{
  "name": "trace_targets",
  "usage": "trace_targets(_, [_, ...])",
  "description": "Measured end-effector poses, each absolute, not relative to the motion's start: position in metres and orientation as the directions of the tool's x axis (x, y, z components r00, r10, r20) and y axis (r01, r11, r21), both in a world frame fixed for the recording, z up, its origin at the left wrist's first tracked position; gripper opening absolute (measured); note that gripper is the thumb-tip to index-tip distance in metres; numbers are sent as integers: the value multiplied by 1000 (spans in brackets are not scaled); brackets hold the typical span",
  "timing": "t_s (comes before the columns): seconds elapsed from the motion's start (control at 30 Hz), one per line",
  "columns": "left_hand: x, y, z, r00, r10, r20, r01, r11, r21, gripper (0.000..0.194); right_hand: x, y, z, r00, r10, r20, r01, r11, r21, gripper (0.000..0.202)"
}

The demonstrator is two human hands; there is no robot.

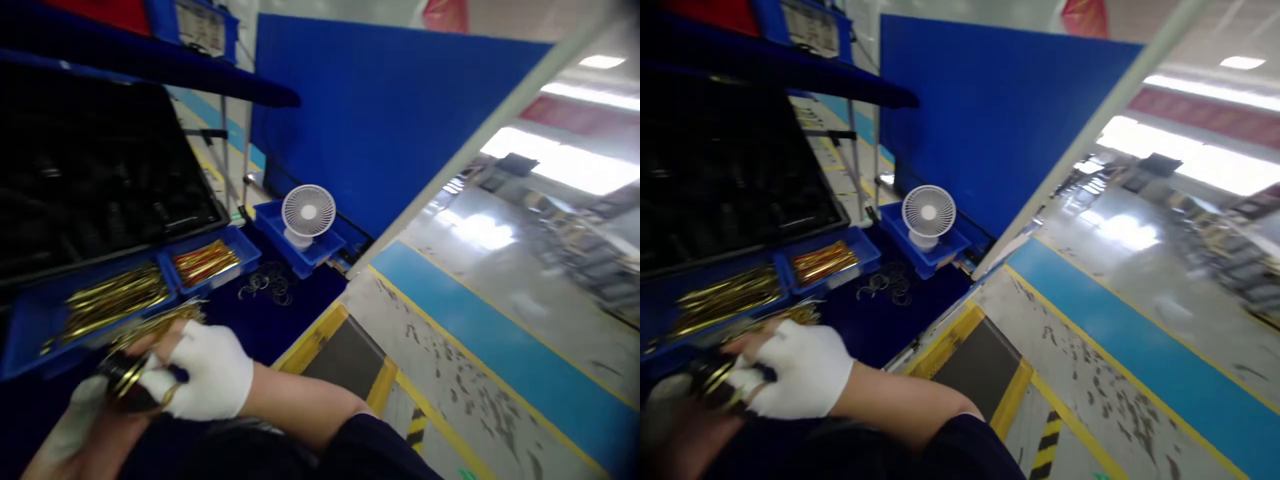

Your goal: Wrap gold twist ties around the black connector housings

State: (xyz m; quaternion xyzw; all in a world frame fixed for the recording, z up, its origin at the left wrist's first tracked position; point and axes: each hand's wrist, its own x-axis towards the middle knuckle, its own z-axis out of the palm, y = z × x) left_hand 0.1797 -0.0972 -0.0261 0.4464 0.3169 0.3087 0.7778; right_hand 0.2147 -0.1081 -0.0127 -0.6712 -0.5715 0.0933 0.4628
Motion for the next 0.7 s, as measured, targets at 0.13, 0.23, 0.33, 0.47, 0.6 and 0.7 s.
trace_targets(0.13, [100, -35, -22, 599, 712, -366, -66, 500, 863, 50, 223, -117, -18, 351, 857, 378, 571, 124, -812, 10])
trace_targets(0.23, [68, -18, -20, 747, 570, -342, -114, 617, 779, 40, 228, -112, -25, 426, 873, 237, 433, 33, -901, 16])
trace_targets(0.33, [67, -17, -26, 736, 569, -366, -110, 634, 765, 27, 221, -110, -33, 462, 860, 219, 423, 3, -906, 15])
trace_targets(0.47, [72, -20, -32, 717, 542, -438, -31, 653, 757, 41, 212, -111, -39, 447, 876, 178, 389, -11, -921, 15])
trace_targets(0.6, [70, -20, -34, 732, 516, -445, -13, 663, 748, 39, 214, -109, -43, 443, 883, 155, 361, -18, -932, 15])
trace_targets(0.7, [71, -19, -36, 734, 526, -429, -18, 647, 762, 40, 217, -109, -42, 450, 876, 173, 363, -2, -932, 15])
